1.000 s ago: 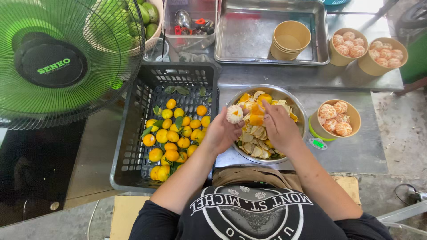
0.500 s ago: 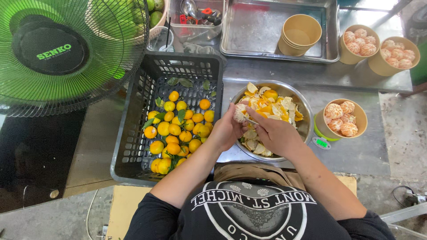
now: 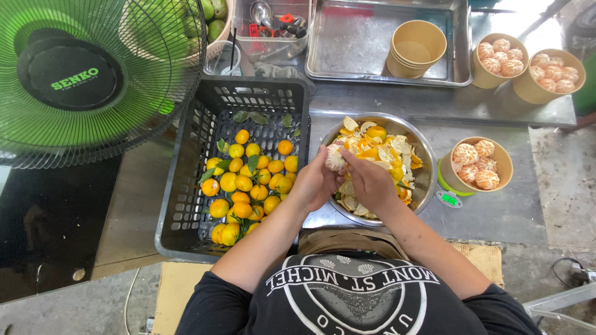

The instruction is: The person peels kumquats by hand and places the peeled fruit into paper cups, while placing the peels into a metal bowl.

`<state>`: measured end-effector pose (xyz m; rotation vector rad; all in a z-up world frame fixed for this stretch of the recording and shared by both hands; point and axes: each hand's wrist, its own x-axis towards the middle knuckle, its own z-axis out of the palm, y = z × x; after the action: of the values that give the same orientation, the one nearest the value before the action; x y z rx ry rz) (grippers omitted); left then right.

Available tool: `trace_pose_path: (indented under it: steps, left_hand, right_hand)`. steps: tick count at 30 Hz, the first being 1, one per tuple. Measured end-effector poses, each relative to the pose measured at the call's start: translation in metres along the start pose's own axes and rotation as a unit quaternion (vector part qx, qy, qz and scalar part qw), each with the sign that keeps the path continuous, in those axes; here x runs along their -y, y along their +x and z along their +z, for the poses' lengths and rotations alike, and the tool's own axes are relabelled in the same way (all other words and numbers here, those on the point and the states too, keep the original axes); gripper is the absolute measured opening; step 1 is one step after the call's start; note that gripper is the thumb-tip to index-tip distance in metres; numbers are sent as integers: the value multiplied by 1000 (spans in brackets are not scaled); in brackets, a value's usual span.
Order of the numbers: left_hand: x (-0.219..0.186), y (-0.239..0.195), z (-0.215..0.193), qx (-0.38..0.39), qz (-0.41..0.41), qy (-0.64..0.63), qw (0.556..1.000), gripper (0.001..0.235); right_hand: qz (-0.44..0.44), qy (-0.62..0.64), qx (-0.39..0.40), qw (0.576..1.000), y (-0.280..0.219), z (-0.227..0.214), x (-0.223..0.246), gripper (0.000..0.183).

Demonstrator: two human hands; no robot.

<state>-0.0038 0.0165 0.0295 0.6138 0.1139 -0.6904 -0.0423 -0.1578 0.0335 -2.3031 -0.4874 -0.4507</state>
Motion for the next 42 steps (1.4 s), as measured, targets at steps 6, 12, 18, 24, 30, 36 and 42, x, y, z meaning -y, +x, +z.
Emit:
trace_pose_path:
  steps: [6,12,18,24,30,36,42]
  left_hand:
    - [-1,0,-5,43,-7,-11,999,48]
    - [-1,-2,0,23,24,28,999,42]
    - [2,-7,0,121,149,-27,981,27]
    - [2,3,-8,21,109,-134,985,27]
    - [0,3,-13,45,102,-80,991,39]
    - [8,-7,9,31,166,35,985,34]
    - [8,-10,7,63,197,57,977,32]
  right_hand:
    - [151,102,6,983,6,-11,-30,42]
    - [270,47,100,956,5,-35,6,51]
    - [115,188,48,974,-6,-26,24,53]
    - [412,450,46,791,-3,-14,6,73]
    - [305,228,95,920,1,-25,-1,56]
    - [101,70,47,991,1,-36,41,53]
    - [121,-35,76,989,7,-37,42,53]
